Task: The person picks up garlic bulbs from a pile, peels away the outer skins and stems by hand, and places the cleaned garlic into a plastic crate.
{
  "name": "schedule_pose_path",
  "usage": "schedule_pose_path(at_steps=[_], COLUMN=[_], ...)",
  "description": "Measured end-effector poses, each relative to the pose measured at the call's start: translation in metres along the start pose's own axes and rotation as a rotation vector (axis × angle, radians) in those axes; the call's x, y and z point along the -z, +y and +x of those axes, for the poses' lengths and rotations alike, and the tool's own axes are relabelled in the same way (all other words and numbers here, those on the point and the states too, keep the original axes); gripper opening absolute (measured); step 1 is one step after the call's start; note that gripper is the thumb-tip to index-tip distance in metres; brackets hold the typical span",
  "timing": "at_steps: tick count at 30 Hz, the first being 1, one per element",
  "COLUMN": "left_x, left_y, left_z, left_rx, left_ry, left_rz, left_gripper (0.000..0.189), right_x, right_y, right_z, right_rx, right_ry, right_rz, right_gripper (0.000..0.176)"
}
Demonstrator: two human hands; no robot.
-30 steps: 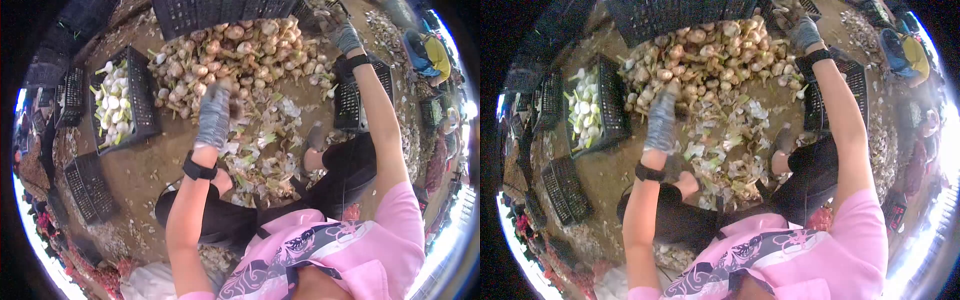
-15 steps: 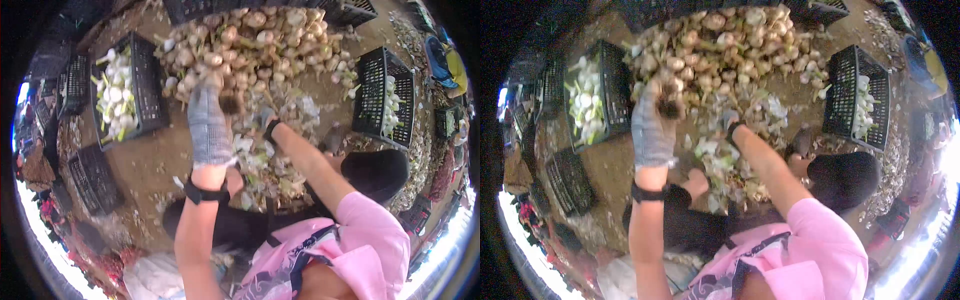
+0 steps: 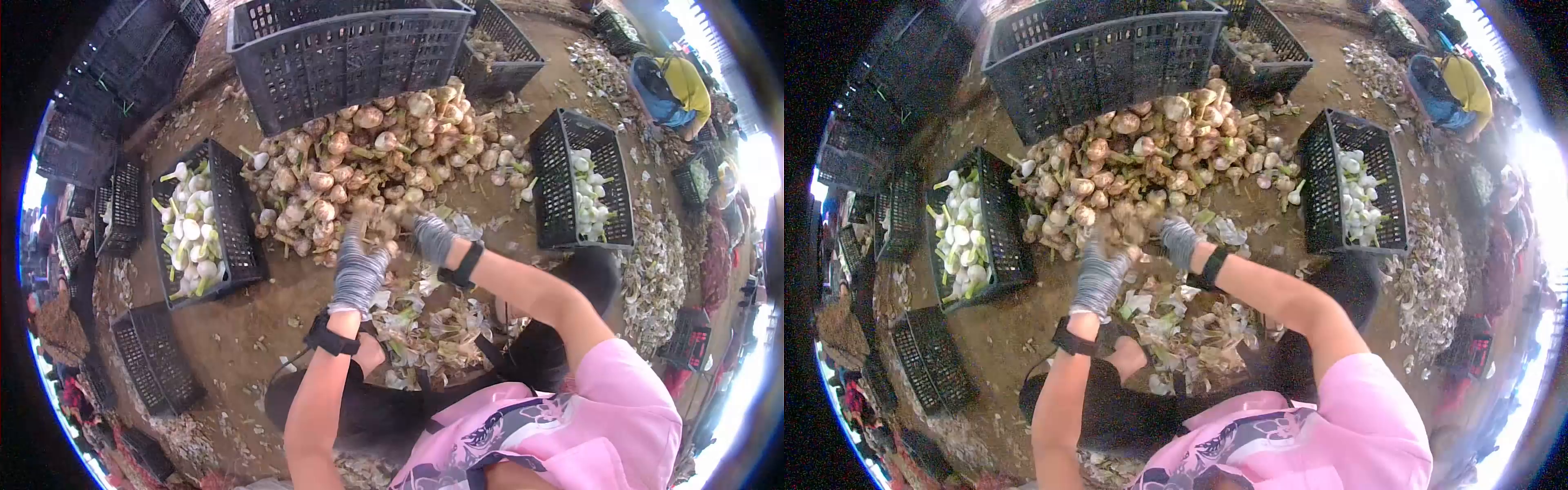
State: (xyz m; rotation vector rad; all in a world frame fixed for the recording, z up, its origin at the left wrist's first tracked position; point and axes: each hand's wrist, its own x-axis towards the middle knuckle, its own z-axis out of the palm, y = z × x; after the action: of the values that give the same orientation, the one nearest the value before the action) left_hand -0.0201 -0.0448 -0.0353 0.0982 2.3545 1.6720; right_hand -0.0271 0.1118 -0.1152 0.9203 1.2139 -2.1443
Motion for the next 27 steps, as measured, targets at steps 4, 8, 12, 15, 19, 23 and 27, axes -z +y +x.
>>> schedule_pose_path(at_steps=[4,8,12,15,19,23,27], left_x=[-0.018,-0.031,-0.045,-0.038,-0.039,-0.036,-0.033], left_y=[0.029,0.040,0.037,0.048,0.050,0.059,0.061], left_z=[-0.012,-0.016,-0.015,-0.019,-0.018,-0.019,-0.017], left_rx=[0.089,0.007,-0.162,-0.157,-0.256,-0.402,-0.440], left_ry=[-0.108,-0.134,-0.114,-0.134,-0.146,-0.108,-0.114], left_rz=[-0.135,-0.500,-0.495,-0.515,-0.441,-0.240,-0.113], left_gripper=[0.054,0.058,0.059,0.060,0.058,0.064,0.067], right_x=[0.015,-0.002,0.013,0.009,0.015,0.018,0.023], right_y=[-0.021,-0.060,-0.078,-0.078,-0.061,-0.057,-0.063], right_z=[-0.033,-0.106,-0.127,-0.139,-0.128,-0.121,-0.125], right_rx=[0.499,0.433,0.957,0.721,0.899,1.022,1.169], right_ry=[-0.146,-0.042,-0.007,-0.160,-0.162,-0.153,0.189], right_rz=[-0.351,-0.367,-0.955,-0.531,-0.547,-0.479,-0.897], right_gripper=[0.030,0.027,0.032,0.042,0.045,0.042,0.032])
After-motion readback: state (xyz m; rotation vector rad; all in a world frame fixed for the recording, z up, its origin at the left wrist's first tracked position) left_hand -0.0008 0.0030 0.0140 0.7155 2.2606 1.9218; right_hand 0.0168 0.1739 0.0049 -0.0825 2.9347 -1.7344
